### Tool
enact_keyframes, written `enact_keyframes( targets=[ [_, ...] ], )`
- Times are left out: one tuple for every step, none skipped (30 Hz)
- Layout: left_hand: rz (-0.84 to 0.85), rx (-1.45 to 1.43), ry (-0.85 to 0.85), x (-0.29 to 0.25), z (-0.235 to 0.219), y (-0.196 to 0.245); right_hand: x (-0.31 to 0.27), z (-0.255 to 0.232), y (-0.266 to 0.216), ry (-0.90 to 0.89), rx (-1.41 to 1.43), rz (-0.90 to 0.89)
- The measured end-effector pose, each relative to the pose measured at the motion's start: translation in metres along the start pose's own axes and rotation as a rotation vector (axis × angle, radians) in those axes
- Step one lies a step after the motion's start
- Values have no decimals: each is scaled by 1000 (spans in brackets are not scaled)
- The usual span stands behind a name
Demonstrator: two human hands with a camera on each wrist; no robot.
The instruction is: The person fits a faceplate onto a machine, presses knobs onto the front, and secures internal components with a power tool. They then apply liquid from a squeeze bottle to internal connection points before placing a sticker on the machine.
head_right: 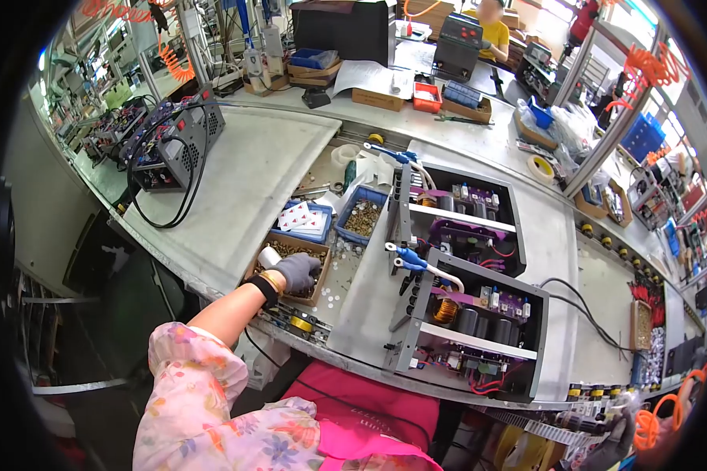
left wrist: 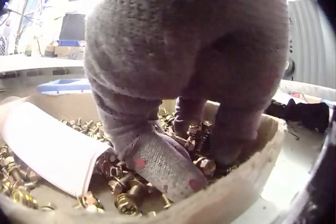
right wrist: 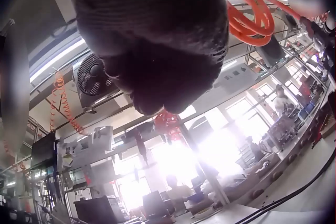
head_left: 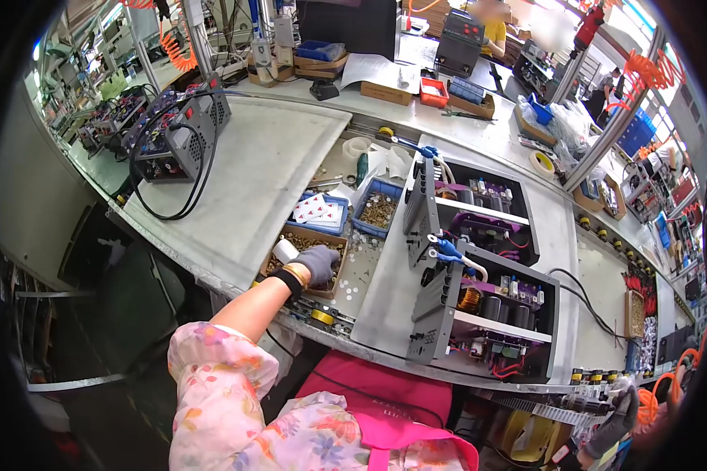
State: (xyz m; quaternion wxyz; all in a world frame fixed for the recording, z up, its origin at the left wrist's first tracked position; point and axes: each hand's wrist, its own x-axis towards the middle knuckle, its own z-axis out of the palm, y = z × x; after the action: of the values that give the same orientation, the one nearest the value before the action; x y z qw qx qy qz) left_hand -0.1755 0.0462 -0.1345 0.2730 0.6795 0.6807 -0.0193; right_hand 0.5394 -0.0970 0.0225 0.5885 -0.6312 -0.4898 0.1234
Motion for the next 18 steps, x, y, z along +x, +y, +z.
enact_keyframes(
  targets=[
    [15,-31,100,-2,1,-6,1,-6,8,45,-64,-69],
    [-103,-225,86,-6,-3,-3,2,-14,18,95,-131,-135],
    [-222,-420,73,-11,-12,1,4,-23,33,124,-263,-288],
    [-342,-616,61,-16,-18,3,8,-33,46,182,-462,-398],
    [-308,-803,70,-4,-7,-16,11,-41,58,270,-678,-501],
    [-313,-933,91,-6,-8,-16,14,-48,67,383,-879,-593],
    [-317,-1064,115,-7,-11,-17,16,-56,77,494,-969,-644],
    [-320,-1194,141,-9,-13,-18,15,-54,80,558,-954,-608],
    [-307,-1298,118,-13,-15,-21,13,-52,83,609,-884,-534],
    [-298,-1370,108,-16,-15,-24,12,-47,86,643,-766,-436],
    [-286,-1443,99,-17,-14,-27,9,-40,87,654,-623,-325],
    [-271,-1517,88,-18,-13,-30,7,-33,88,649,-494,-222],
    [-261,-1597,76,-18,-12,-33,6,-26,88,636,-406,-144],
    [-246,-1670,84,-18,-8,-37,4,-20,88,619,-349,-81],
    [-227,-1742,91,-17,-5,-41,4,-14,89,603,-297,-35],
    [-208,-1816,97,-16,-2,-44,3,-7,89,589,-267,-4],
    [-216,-1835,100,-20,-5,-41,3,0,88,584,-249,16],
    [-203,-1850,107,-21,-5,-41,2,4,91,600,-255,11]
  ],
)
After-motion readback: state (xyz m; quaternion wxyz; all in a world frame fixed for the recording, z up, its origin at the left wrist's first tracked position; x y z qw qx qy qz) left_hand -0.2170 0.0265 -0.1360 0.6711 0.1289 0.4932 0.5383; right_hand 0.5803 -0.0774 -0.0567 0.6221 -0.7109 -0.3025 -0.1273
